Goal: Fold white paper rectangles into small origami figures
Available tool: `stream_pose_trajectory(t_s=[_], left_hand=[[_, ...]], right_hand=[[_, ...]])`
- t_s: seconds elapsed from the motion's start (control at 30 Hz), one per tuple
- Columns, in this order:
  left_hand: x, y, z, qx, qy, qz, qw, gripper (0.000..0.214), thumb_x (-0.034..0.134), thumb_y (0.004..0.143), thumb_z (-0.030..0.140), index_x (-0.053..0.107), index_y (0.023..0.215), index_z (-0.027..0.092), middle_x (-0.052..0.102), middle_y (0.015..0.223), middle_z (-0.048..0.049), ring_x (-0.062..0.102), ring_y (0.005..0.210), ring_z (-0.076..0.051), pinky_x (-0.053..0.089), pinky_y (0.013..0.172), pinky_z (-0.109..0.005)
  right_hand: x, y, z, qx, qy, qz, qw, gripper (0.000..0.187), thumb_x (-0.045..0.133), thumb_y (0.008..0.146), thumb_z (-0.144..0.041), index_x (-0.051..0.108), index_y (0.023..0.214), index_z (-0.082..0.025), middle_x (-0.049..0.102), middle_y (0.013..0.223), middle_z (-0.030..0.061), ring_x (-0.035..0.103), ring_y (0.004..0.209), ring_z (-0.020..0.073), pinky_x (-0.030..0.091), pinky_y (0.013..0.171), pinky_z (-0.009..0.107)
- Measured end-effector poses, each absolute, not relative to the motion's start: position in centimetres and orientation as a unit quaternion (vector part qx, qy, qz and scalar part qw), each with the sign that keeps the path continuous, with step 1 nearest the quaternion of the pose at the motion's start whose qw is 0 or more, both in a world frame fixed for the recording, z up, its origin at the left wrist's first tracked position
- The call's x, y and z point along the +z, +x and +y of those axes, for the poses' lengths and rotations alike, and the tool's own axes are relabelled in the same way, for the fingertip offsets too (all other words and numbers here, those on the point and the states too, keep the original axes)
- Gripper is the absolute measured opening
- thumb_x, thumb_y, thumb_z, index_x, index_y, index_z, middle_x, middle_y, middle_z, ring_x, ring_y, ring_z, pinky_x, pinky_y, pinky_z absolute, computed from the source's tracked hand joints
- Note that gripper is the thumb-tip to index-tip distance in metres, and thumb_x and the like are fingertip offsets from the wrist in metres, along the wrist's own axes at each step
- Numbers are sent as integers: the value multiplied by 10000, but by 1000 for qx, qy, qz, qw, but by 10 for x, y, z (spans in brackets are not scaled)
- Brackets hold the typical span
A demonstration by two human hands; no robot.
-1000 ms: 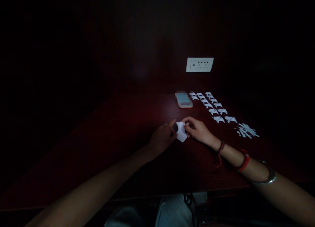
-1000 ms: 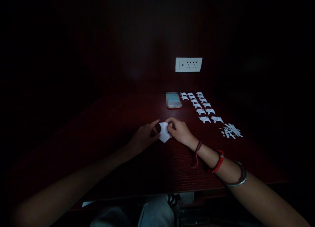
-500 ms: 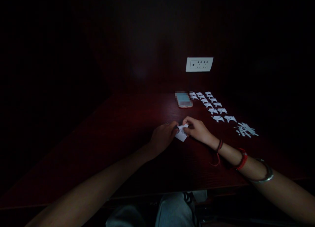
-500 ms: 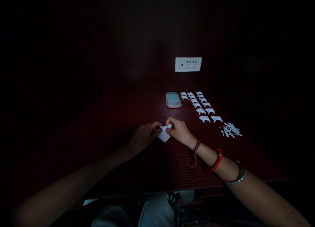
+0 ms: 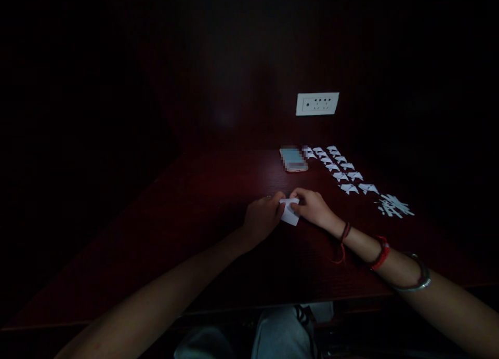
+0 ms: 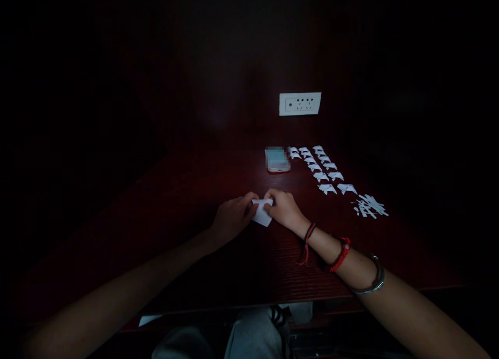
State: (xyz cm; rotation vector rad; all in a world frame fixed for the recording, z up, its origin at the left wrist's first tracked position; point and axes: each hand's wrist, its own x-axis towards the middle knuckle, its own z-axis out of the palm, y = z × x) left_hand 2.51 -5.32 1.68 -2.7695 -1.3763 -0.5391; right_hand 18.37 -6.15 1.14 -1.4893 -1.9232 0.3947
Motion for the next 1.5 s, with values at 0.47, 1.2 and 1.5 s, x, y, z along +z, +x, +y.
stream_pose_trajectory(t_s=[0.47,1.2,1.5], left_hand=[[12,17,-56,-213,-895,-379,-102,120,453,778,259,491,882,216,564,842,5,527,765,-132,395,655,-240],[17,13,-56,-263,-846,-397,-238,148,446,767,301,526,762,176,577,732,12,533,677,-107,408,595,-218],[28,16,-62,-323,-856,-378,-140,100,425,783,223,516,813,193,566,798,18,522,741,-109,403,698,-239]], right_hand=[[13,194,-64,291,-507,-743,324,92,469,654,-127,537,704,-164,557,626,-23,513,564,80,387,544,200],[15,189,-70,281,-481,-725,405,106,509,661,-173,540,760,-150,557,677,2,516,616,93,421,589,221],[31,179,-86,126,-481,-764,411,87,495,724,-227,562,736,-173,568,686,7,516,631,105,399,602,221]])
